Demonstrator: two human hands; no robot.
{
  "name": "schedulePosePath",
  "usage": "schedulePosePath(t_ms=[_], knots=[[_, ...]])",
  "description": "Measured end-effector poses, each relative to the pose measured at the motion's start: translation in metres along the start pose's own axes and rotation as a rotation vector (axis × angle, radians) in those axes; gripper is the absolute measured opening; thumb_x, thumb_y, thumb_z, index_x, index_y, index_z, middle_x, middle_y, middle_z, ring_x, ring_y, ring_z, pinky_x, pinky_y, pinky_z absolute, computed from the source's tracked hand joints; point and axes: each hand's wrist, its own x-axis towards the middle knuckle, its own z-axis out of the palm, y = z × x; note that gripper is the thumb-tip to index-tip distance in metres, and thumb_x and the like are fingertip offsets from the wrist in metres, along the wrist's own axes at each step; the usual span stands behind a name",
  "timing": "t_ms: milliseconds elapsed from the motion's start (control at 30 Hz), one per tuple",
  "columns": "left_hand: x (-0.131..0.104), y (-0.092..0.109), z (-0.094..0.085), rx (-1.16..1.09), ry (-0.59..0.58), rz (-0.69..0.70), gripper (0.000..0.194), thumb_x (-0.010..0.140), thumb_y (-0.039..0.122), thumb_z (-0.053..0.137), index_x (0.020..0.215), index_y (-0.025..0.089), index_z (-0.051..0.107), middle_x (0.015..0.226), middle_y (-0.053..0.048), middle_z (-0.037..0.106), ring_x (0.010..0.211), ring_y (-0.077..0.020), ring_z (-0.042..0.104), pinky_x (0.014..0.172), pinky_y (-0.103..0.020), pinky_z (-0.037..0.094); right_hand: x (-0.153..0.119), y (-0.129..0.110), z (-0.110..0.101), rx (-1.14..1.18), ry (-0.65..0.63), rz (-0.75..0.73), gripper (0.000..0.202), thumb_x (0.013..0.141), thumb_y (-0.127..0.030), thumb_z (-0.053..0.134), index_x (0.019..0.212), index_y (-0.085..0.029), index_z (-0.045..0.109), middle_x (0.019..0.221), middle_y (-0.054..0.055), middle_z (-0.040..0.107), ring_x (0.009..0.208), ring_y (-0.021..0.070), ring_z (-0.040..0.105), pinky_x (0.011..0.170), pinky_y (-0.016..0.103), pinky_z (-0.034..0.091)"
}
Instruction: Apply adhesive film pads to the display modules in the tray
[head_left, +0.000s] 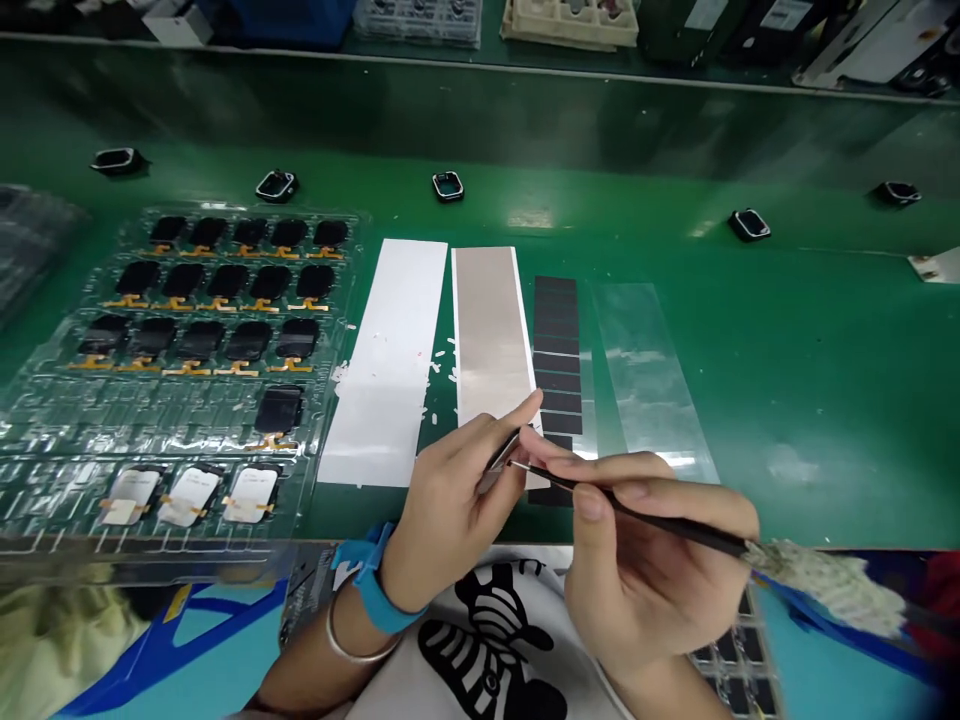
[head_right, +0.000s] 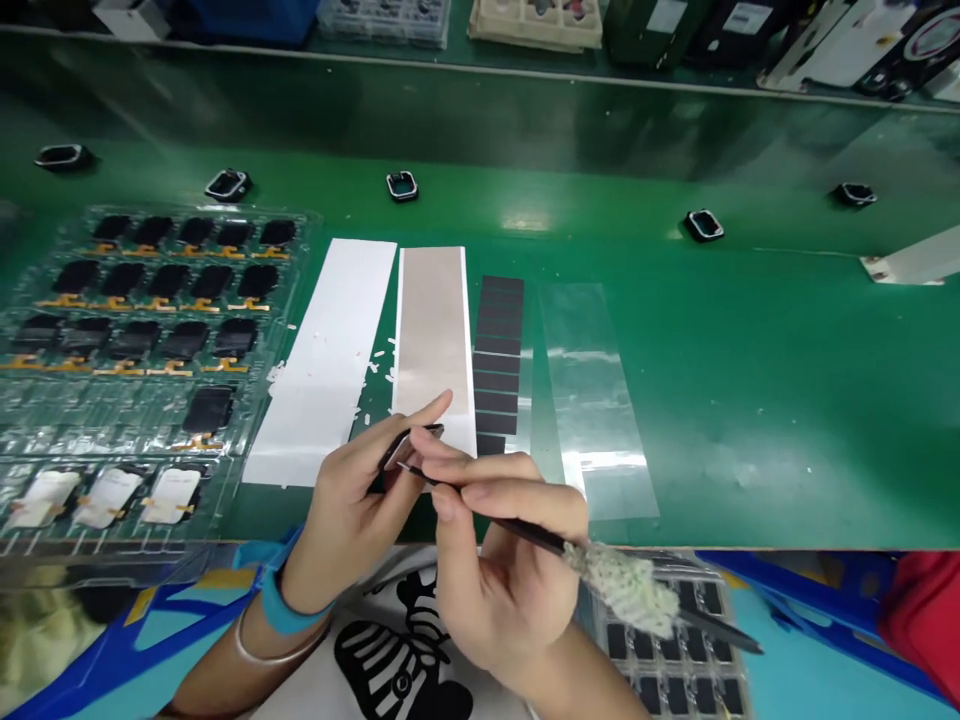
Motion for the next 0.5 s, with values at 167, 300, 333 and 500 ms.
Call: schedulePosePath(t_ms=[167,300,333,500], knots=[[0.002,0.002,0.000,0.027,0.016,-0.006,0.050,0.098,0.020,0.044,0.148,0.027,0.043,0.081,-0.001,0.052,0.068,-0.0154,0.048,0.060,-0.028,0.041,-0.001,0.006,0.007,-0.039,0.056,-0.012,0.040,0.078,0.010,0.058,0.102,-0.022,0.052,0.089,0.000,0.068,0.092,0.0199,0.073,0.087,0.044,0.066],[0.001,-0.001,0.002,0.018,0.027,0.020,0.051,0.100,0.026,0.039,0.151,0.026,0.037,0.082,-0.002,0.051,0.070,-0.0168,0.048,0.060,-0.029,0.039,-0.001,0.010,0.009,-0.050,0.077,-0.036,0.038,0.078,0.011,0.057,0.100,-0.020,0.051,0.089,0.001,0.068,0.089,0.0187,0.073,0.083,0.042,0.067],[0.000,-0.002,0.002,0.016,0.031,0.030,0.050,0.101,0.027,0.038,0.151,0.026,0.037,0.082,-0.002,0.051,0.069,-0.0167,0.048,0.059,-0.029,0.039,0.000,0.011,0.009,-0.057,0.076,-0.057,0.038,0.078,0.011,0.057,0.100,-0.019,0.051,0.088,0.001,0.068,0.088,0.0187,0.073,0.082,0.042,0.067],[-0.001,-0.005,0.004,0.017,0.037,0.057,0.051,0.102,0.030,0.035,0.151,0.018,0.036,0.085,-0.004,0.053,0.070,-0.0153,0.047,0.059,-0.028,0.039,0.003,0.016,0.009,-0.079,0.065,-0.126,0.038,0.075,0.014,0.056,0.100,-0.015,0.051,0.088,0.003,0.068,0.086,0.0194,0.074,0.080,0.040,0.067]])
